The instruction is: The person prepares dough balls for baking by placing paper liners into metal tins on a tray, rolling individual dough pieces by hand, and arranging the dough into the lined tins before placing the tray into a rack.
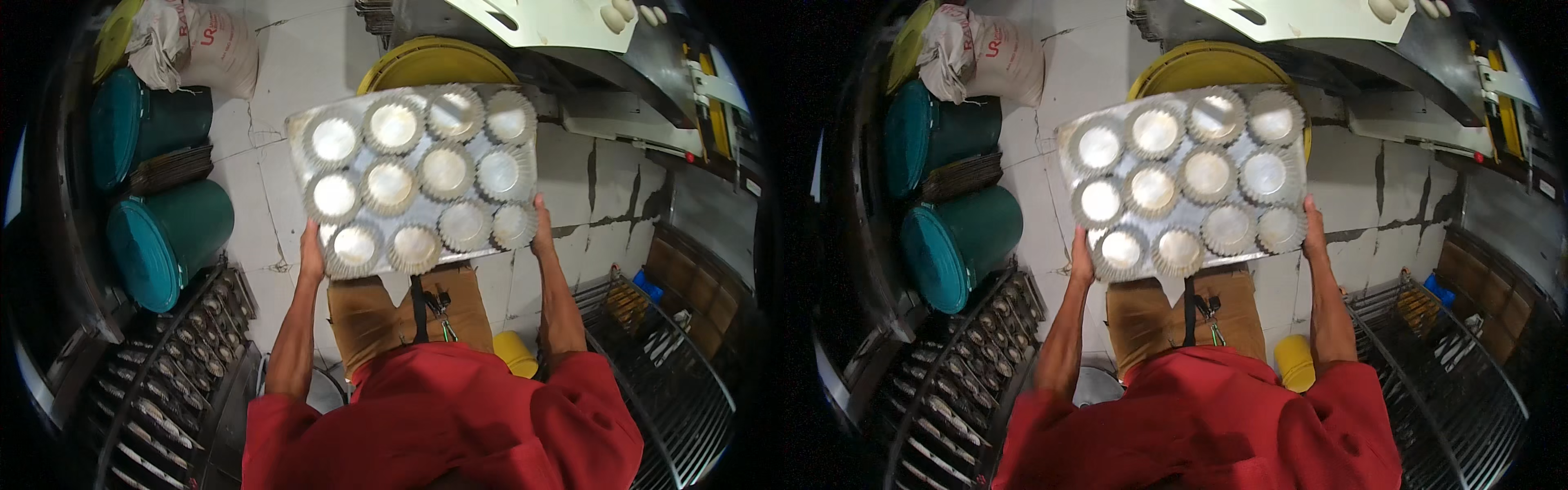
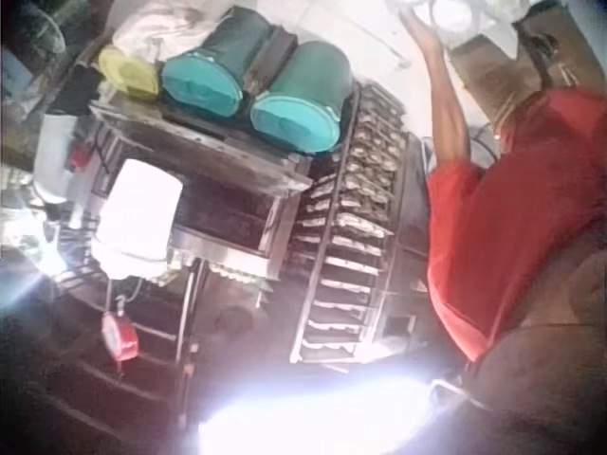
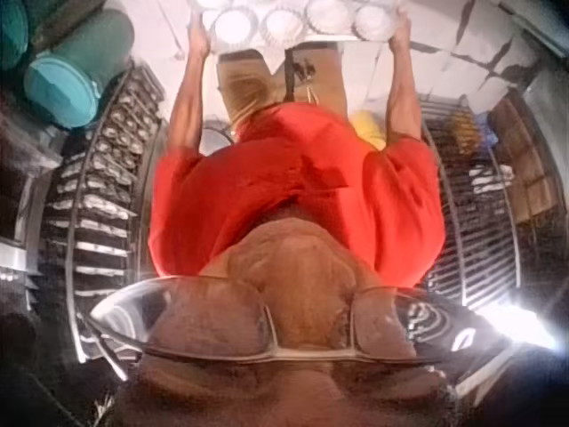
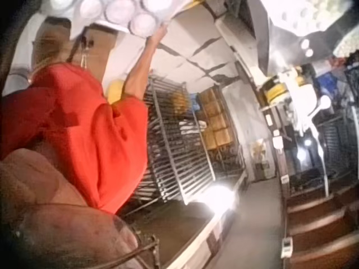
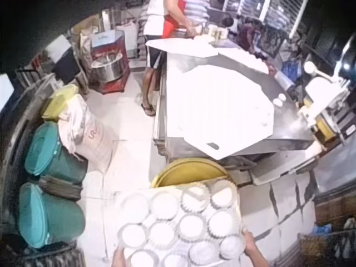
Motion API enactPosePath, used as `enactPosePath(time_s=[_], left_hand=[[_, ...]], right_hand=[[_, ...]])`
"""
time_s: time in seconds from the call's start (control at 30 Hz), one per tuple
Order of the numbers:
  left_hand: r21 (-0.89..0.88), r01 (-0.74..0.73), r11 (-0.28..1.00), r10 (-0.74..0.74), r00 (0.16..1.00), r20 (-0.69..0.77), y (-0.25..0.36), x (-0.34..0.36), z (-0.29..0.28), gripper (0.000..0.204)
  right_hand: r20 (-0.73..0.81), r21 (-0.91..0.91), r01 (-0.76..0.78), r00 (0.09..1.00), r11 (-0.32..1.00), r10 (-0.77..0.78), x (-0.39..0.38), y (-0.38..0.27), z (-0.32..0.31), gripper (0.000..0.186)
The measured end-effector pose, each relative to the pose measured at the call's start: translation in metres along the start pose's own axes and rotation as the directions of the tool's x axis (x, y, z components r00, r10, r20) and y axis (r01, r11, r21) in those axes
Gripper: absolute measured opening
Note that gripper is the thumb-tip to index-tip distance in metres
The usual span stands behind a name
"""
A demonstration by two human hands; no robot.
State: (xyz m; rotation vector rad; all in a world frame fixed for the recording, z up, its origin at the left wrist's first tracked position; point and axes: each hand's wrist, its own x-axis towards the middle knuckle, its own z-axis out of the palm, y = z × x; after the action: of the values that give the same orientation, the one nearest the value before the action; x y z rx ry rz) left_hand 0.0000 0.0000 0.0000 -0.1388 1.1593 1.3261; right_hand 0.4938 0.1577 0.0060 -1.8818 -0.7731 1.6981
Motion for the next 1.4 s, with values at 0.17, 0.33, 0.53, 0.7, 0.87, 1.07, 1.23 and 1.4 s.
enactPosePath(time_s=[0.17, 0.33, 0.53, 0.7, 0.87, 1.07, 1.23, 1.4], left_hand=[[0.474, -0.161, 0.866, 0.179, 0.984, 0.008, 0.008, 0.002, -0.029, 0.070], [0.570, -0.097, 0.816, 0.157, 0.986, -0.056, 0.009, 0.008, -0.013, 0.080], [0.655, -0.170, 0.737, 0.280, 0.958, -0.065, 0.037, 0.007, -0.028, 0.078], [0.872, -0.222, 0.435, 0.582, 0.809, -0.084, 0.015, -0.065, -0.078, 0.060], [0.908, -0.351, 0.229, 0.662, 0.740, 0.119, -0.011, -0.151, -0.047, 0.039], [0.426, -0.424, 0.799, 0.220, 0.866, 0.450, -0.027, -0.209, 0.068, 0.067], [-0.045, -0.389, 0.920, 0.332, 0.716, 0.614, 0.029, -0.251, 0.167, 0.098], [-0.307, -0.257, 0.916, 0.392, 0.734, 0.554, 0.107, -0.292, 0.144, 0.086]], right_hand=[[0.037, 0.100, -0.030, 0.999, 0.995, 0.026, -0.015, 0.028, 0.022, 0.083], [0.020, 0.058, -0.027, 0.999, 0.998, 0.026, -0.033, 0.020, 0.017, 0.083], [-0.160, -0.475, 0.384, 0.847, 0.792, -0.507, -0.052, 0.010, 0.011, 0.032], [0.026, -0.768, 0.438, 0.752, 0.468, -0.659, -0.085, -0.007, 0.041, 0.027], [-0.152, -0.736, 0.393, 0.698, 0.552, -0.700, -0.099, -0.006, 0.043, 0.018], [-0.214, -0.239, 0.309, 0.908, 0.921, -0.360, -0.196, -0.027, 0.095, 0.013], [0.042, -0.014, 0.410, 0.912, 0.912, -0.409, -0.329, -0.057, 0.223, 0.019], [0.230, -0.336, 0.873, 0.441, 0.354, -0.868, -0.396, -0.134, 0.255, 0.024]])
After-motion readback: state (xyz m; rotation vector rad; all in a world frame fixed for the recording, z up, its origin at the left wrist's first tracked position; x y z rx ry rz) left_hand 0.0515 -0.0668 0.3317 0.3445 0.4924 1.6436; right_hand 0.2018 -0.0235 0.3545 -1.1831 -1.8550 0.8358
